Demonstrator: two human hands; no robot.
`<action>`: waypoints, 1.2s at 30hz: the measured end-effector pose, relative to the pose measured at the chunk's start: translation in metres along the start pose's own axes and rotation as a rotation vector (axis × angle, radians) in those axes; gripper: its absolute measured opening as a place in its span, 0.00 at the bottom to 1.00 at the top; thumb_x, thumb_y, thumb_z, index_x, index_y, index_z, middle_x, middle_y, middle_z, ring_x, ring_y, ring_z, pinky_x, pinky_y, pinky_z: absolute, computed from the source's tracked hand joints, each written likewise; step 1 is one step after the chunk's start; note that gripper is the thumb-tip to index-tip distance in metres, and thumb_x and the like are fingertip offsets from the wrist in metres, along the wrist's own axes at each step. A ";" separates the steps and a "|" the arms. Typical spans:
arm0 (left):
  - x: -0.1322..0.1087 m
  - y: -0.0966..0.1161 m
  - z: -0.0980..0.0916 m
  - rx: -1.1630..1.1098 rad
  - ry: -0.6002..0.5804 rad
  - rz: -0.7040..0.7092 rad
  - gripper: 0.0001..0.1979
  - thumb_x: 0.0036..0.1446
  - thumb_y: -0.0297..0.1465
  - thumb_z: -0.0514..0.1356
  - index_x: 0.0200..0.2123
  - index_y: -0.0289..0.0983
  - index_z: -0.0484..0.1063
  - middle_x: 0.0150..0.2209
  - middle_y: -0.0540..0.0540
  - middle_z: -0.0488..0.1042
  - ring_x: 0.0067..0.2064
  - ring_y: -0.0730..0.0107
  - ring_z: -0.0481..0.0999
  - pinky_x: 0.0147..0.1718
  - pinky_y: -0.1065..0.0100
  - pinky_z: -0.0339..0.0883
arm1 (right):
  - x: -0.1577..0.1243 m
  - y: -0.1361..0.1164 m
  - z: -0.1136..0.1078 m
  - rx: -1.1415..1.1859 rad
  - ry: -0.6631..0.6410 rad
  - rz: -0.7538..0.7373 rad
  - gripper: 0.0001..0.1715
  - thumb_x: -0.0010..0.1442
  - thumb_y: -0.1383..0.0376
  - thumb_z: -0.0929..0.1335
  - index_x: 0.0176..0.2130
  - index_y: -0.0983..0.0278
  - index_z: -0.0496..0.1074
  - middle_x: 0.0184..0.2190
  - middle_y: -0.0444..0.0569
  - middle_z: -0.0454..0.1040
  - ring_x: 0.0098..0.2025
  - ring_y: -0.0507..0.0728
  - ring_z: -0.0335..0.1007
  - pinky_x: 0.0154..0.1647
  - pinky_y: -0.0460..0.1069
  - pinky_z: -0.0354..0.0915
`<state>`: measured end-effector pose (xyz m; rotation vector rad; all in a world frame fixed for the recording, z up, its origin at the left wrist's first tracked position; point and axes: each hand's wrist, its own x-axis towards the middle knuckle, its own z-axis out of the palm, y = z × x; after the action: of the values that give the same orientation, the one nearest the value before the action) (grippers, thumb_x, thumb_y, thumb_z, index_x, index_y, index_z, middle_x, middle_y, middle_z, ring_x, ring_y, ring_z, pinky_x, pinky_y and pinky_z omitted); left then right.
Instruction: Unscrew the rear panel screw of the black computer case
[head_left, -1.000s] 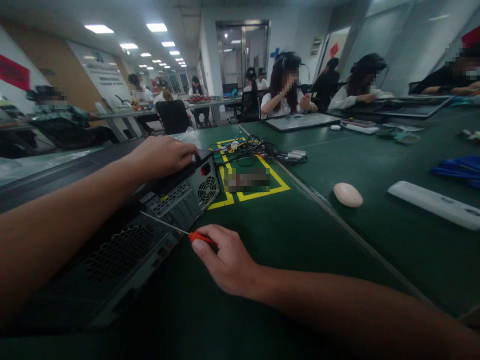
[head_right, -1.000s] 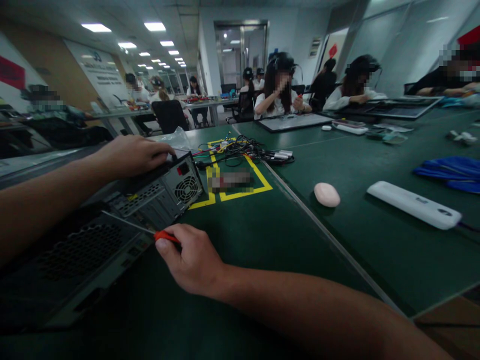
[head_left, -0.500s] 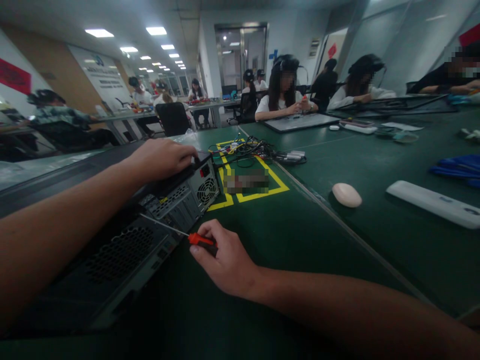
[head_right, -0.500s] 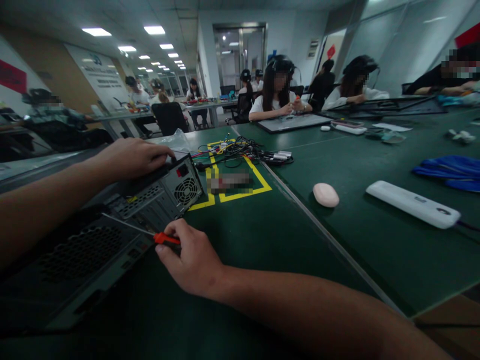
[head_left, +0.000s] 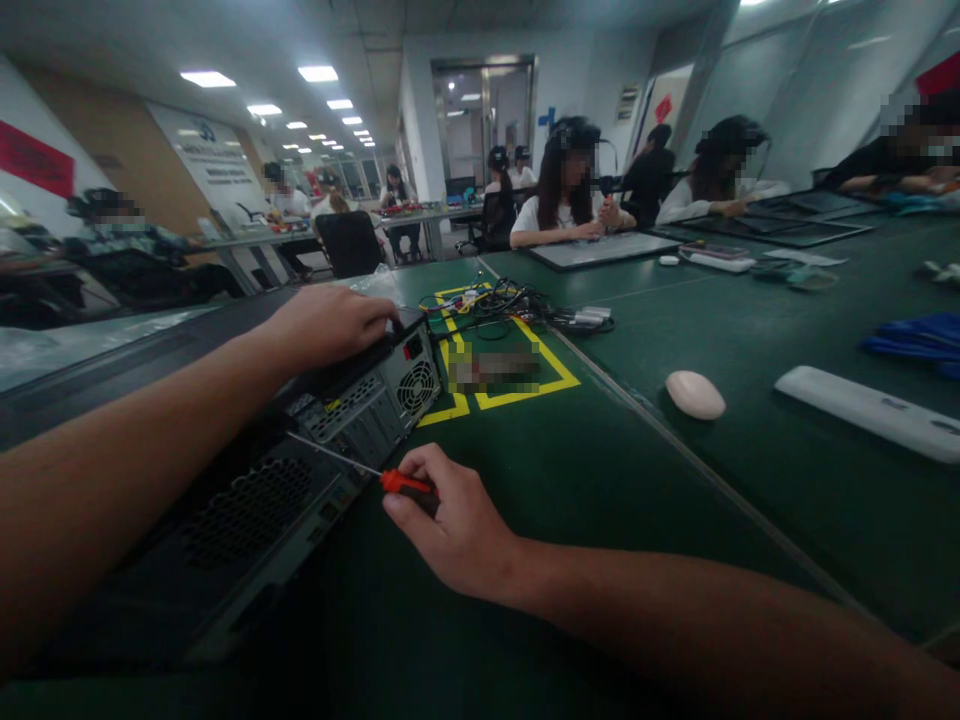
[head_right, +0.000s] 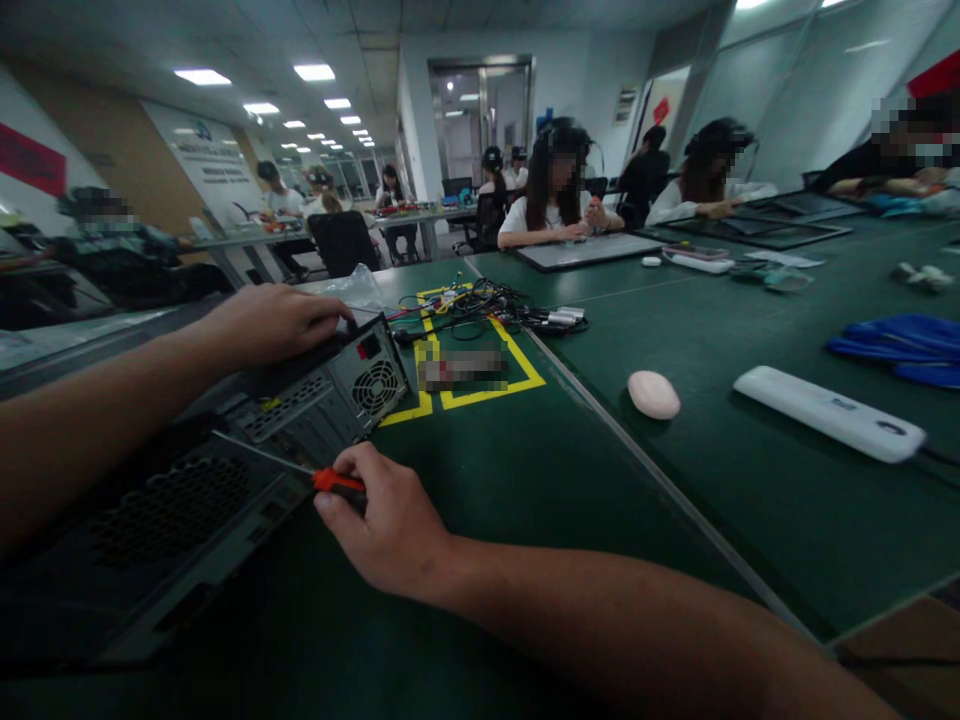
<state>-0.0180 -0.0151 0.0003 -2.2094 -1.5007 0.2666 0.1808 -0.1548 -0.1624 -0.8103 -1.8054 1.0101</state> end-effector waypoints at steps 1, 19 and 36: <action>0.000 0.000 0.000 -0.003 -0.004 0.000 0.29 0.76 0.41 0.44 0.66 0.44 0.79 0.51 0.37 0.84 0.52 0.47 0.84 0.47 0.56 0.72 | 0.000 0.000 0.000 -0.004 0.002 -0.001 0.09 0.68 0.59 0.71 0.44 0.58 0.69 0.38 0.45 0.77 0.39 0.58 0.74 0.45 0.54 0.72; -0.006 0.002 -0.006 -0.062 0.000 0.030 0.28 0.77 0.39 0.45 0.68 0.41 0.76 0.55 0.34 0.83 0.51 0.48 0.82 0.46 0.55 0.70 | -0.001 0.000 -0.001 0.040 0.003 -0.014 0.08 0.69 0.59 0.71 0.44 0.59 0.70 0.36 0.44 0.75 0.37 0.58 0.73 0.42 0.54 0.69; 0.002 -0.003 0.006 -0.042 0.017 -0.003 0.29 0.76 0.41 0.46 0.67 0.44 0.79 0.54 0.37 0.84 0.53 0.46 0.84 0.50 0.55 0.73 | -0.002 -0.002 -0.002 0.038 -0.043 0.031 0.16 0.66 0.55 0.73 0.49 0.59 0.69 0.37 0.44 0.77 0.37 0.58 0.74 0.41 0.54 0.69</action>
<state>-0.0216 -0.0108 -0.0031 -2.2358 -1.5137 0.2162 0.1826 -0.1569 -0.1606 -0.8005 -1.8098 1.0865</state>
